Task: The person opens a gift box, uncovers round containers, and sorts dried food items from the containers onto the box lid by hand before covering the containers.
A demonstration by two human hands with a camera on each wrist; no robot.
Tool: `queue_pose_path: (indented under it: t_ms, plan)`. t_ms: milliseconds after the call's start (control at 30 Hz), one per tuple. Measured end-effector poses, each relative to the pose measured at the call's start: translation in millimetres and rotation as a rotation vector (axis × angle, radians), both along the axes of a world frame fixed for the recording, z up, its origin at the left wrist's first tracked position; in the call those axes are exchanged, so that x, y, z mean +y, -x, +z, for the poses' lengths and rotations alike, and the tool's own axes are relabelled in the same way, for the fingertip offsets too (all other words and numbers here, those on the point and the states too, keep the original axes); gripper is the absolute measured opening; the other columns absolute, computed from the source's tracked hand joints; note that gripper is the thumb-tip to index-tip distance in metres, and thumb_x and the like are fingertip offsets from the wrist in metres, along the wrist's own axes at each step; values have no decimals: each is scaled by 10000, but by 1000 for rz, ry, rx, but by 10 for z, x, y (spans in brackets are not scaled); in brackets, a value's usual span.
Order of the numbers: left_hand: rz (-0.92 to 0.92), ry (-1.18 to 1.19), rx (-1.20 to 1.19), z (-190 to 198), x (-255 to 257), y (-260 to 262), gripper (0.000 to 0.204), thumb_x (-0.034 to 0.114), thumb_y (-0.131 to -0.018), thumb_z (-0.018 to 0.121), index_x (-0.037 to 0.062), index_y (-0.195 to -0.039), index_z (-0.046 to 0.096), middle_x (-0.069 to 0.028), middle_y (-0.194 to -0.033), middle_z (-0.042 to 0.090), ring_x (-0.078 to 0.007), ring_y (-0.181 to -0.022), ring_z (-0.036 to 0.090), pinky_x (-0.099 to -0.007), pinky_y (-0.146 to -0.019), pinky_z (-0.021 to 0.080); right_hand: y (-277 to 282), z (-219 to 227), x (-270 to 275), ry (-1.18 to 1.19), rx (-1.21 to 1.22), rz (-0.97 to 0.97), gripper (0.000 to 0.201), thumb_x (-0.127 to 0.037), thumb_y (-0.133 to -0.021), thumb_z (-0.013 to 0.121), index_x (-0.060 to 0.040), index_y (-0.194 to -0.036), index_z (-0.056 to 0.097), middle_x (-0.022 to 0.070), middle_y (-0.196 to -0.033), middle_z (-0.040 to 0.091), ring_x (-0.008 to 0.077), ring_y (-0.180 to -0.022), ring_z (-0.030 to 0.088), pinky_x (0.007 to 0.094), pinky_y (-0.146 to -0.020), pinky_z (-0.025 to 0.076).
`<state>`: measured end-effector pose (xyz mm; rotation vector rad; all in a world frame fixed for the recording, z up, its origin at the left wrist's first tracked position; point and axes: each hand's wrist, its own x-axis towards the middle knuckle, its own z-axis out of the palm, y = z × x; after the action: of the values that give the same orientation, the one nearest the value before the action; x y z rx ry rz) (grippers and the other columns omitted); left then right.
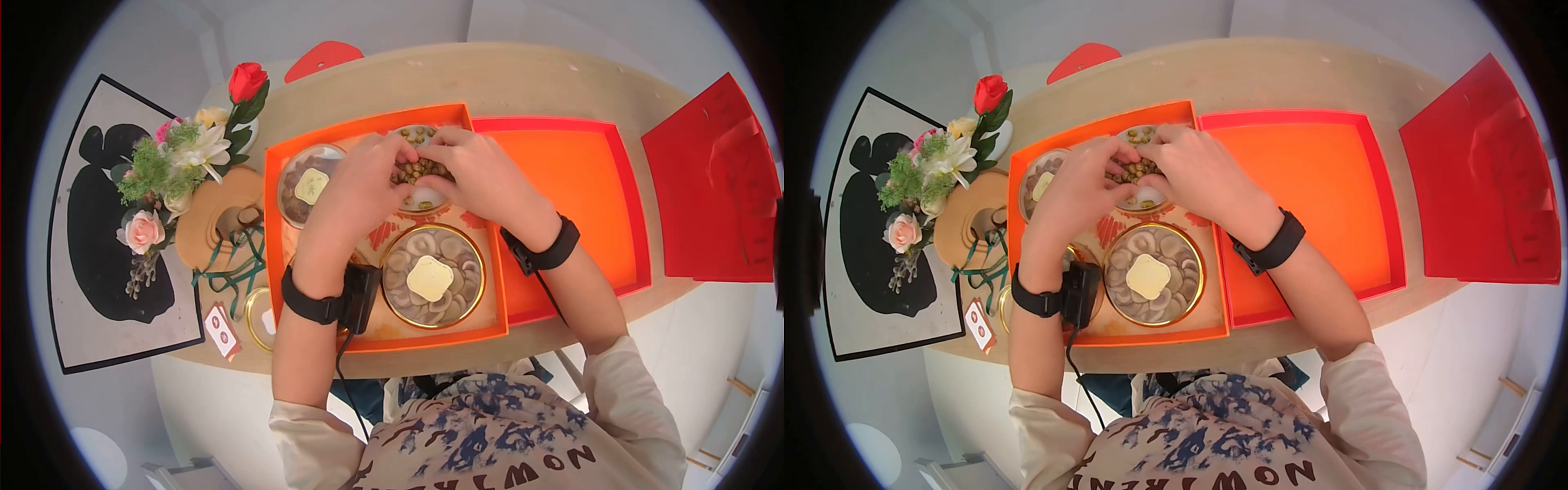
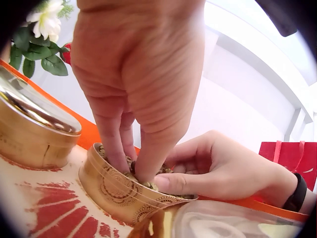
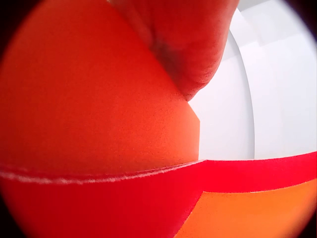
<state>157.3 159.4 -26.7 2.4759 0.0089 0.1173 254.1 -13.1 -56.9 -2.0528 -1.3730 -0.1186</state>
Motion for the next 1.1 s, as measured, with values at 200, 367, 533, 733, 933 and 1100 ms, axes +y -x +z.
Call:
queue_pose_path:
  t_ms: [200,367,533,733,933,1100]
  plan:
    - [15,10,5,22,-31,-2,304,38,-797,765,-3,-1065,627,-105,-1001,639,-224,-905,660,-335,-799,564,30,-3,2,27,0,-5,346,-149,-761,797,9,-1056,710,156,-963,657,338,-934,646,425,-804,555]
    - [40,-57,-32,-4,-49,-4,267,70,-809,772,-2,-1046,671,-107,-962,659,-223,-892,668,-336,-788,562,15,-31,13,-7,5,-20,299,-128,-760,790,0,-1022,724,151,-958,659,340,-915,651,425,-801,555]
    - [102,5,18,-22,-73,-21,266,79,-834,752,-14,-1072,675,-113,-991,688,-228,-876,694,-338,-785,565,6,-62,15,-25,9,-49,253,-139,-791,758,-14,-1010,736,152,-959,666,340,-893,653,428,-785,554]
    - [168,141,86,18,-90,-56,226,55,-871,697,-29,-1080,679,-115,-1012,718,-206,-880,713,-330,-781,568,-5,-11,34,-87,0,-74,194,-108,-814,705,-24,-982,753,144,-890,682,325,-841,658,422,-743,559]
    - [197,170,49,-42,-59,-71,242,35,-888,663,-46,-1116,663,-117,-1007,720,-191,-879,712,-317,-787,574,-7,-15,49,-149,13,-80,166,-95,-822,698,-16,-956,756,154,-845,688,332,-787,658,430,-711,555]
    - [227,336,55,-36,-90,-93,258,41,-939,611,-60,-1175,633,-131,-1082,700,-179,-909,701,-305,-800,585,5,-11,61,-179,18,-96,161,-82,-823,711,-3,-956,752,156,-846,691,334,-766,659,432,-701,549]
